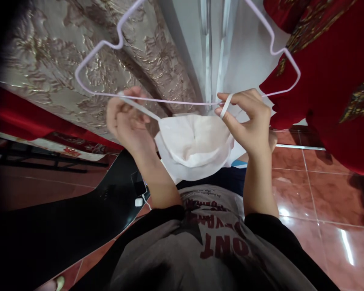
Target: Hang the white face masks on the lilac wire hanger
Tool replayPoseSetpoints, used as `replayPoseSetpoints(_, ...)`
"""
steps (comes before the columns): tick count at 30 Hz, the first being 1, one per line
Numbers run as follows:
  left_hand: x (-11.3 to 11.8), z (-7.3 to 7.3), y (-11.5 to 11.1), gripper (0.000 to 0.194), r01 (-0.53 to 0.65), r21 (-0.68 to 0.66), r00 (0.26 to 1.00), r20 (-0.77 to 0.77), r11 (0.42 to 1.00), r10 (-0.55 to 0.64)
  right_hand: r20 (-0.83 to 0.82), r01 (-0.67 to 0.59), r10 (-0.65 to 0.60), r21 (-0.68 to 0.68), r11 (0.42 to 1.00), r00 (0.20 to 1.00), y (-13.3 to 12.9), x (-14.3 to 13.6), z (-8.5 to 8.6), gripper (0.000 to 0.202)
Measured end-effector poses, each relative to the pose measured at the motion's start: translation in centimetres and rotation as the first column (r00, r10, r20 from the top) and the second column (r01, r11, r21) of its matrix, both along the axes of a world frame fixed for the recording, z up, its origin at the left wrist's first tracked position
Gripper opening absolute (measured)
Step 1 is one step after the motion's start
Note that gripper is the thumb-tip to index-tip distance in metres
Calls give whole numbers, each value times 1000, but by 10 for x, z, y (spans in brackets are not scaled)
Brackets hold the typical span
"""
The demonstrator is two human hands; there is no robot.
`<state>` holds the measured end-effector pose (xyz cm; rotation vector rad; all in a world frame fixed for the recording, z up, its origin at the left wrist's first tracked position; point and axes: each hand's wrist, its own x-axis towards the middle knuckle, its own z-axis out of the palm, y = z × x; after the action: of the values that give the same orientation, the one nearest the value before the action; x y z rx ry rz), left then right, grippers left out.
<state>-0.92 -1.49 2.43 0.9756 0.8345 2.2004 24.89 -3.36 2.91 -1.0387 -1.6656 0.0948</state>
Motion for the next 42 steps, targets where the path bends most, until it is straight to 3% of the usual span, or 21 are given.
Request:
replayPoseSetpoints(2,-20,-7,8,34,-309,68,947,-68,948,314,-34,2,-1,34,999,999,-1,2,0,22)
replayPoseSetpoints(3,-30,-10,12,30,-385,129,911,-108,914,399,-40,-6,7,40,999,999,-1,2,0,22)
replayPoseSetpoints(6,-61,-16,24,19,-323,301,881,-250,897,401,-21,-64,65,51,997,998,-2,2,1,23)
replayPoseSetpoints(9,-84,-18,36,35,-221,412,898,-267,884,349,-8,-100,101,59,993,995,-3,2,0,25)
replayPoseSetpoints(13,-106,-15,49,51,-255,376,915,-206,891,348,22,-32,31,59,998,999,-5,4,0,23)
replayPoseSetpoints(16,-106,6,51,28,-254,177,907,-298,951,298,34,3,-5,48,999,999,-6,3,1,19)
replayPoseSetpoints(18,-96,30,45,30,-207,60,879,-428,977,212,50,11,-14,55,998,999,-6,1,1,21)
replayPoseSetpoints(20,-81,57,37,42,-62,1,754,-655,998,48,88,18,-21,41,999,996,-7,-1,0,26)
replayPoseSetpoints(22,-67,82,28,41,10,-54,564,-824,998,-51,124,31,-30,-5,1000,992,-9,-3,-1,29)
replayPoseSetpoints(23,-62,92,25,39,15,-71,528,-847,997,-68,132,38,-34,-30,999,991,-9,-4,-2,30)
replayPoseSetpoints(24,-58,99,24,37,22,-104,526,-845,994,-100,130,46,-39,-48,998,991,-10,-4,-2,31)
replayPoseSetpoints(26,-55,106,26,29,-20,-168,591,-797,986,-124,117,54,-45,-73,996,992,-12,-3,-3,32)
replayPoseSetpoints(28,-57,103,30,31,-44,-220,651,-746,974,-139,97,43,-35,-81,996,995,-12,-2,-4,33)
replayPoseSetpoints(31,-60,79,35,40,-16,-186,749,-653,982,-111,86,28,-20,-89,996,996,-12,-1,-5,34)
replayPoseSetpoints(34,-51,42,34,32,2,-175,948,-314,985,-58,92,39,-30,-89,995,995,-12,-4,-6,36)
replayPoseSetpoints(35,-43,29,32,32,42,-183,981,-177,982,-75,94,37,-30,-81,996,995,-13,-6,-6,36)
replayPoseSetpoints(38,-13,0,25,26,174,-215,977,-86,961,-196,117,20,-15,-42,999,993,-12,-14,-5,36)
replayPoseSetpoints(40,6,-7,21,29,130,-120,988,-62,984,-139,82,24,-27,39,999,996,-7,-13,-7,33)
replayPoseSetpoints(42,17,-6,18,32,92,-43,994,-53,995,-94,-100,110,-88,251,962,991,2,0,-13,30)
